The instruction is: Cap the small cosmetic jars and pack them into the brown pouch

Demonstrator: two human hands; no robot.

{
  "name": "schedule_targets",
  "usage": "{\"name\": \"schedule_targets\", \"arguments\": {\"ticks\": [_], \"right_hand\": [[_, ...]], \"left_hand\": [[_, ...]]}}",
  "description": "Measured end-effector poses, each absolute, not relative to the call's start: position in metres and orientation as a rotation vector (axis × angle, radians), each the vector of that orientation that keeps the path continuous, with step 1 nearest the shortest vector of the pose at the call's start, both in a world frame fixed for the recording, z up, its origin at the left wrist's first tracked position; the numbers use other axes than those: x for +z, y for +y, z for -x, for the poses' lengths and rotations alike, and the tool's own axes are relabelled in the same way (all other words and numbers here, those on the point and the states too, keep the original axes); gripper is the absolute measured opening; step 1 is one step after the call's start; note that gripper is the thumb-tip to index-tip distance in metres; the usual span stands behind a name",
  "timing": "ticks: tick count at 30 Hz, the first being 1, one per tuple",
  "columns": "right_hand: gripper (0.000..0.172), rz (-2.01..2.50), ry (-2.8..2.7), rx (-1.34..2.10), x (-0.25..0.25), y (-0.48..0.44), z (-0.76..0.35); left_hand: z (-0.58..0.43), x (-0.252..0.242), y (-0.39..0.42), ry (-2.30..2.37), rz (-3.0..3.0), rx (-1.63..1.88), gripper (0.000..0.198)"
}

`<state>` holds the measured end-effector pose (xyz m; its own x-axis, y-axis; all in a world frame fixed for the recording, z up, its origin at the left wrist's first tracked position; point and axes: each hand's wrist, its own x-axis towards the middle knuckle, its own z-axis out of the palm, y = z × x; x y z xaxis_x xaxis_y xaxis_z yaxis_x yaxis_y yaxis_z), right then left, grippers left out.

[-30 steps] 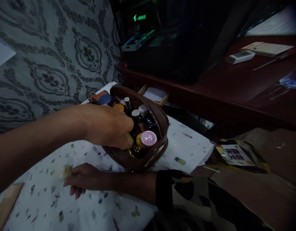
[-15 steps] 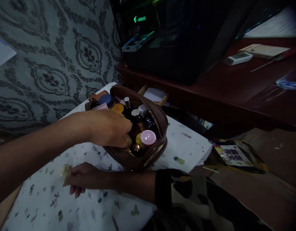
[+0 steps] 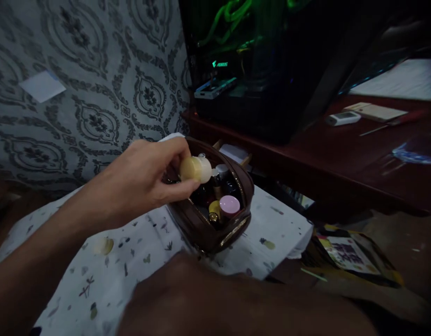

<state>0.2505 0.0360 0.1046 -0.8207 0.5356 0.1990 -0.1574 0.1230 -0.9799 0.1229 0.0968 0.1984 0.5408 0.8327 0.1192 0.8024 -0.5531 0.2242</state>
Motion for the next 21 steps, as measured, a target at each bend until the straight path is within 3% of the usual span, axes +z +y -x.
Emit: {"name": "schedule_targets", "arguments": {"ticks": [3, 6, 9, 16, 21], "right_hand": [[0.022, 0.603, -1.689, 1.391, 0.123, 0.043, -0.295], [0.016, 0.810, -1.557, 0.924, 0.127, 0.058, -0.308], [0.021, 0.836, -1.670, 0.775, 0.126, 0.068, -0.307], [0.026, 0.813, -1.718, 1.053, 0.133, 0.081, -0.310], [0.025, 0.834, -1.640, 1.329, 0.131, 0.092, -0.313]], "left_hand": [[-0.117, 0.206, 0.085, 1.391, -2.624, 0.418, 0.011], [-0.118, 0.206, 0.077, 1.340, -2.702, 0.440, 0.013], [-0.120, 0.201, 0.073, 1.370, -2.758, 0.443, 0.012], [-0.123, 0.184, 0.074, 1.375, -2.598, 0.664, 0.017], [-0.124, 0.168, 0.076, 1.302, -2.431, 0.869, 0.036]]}}
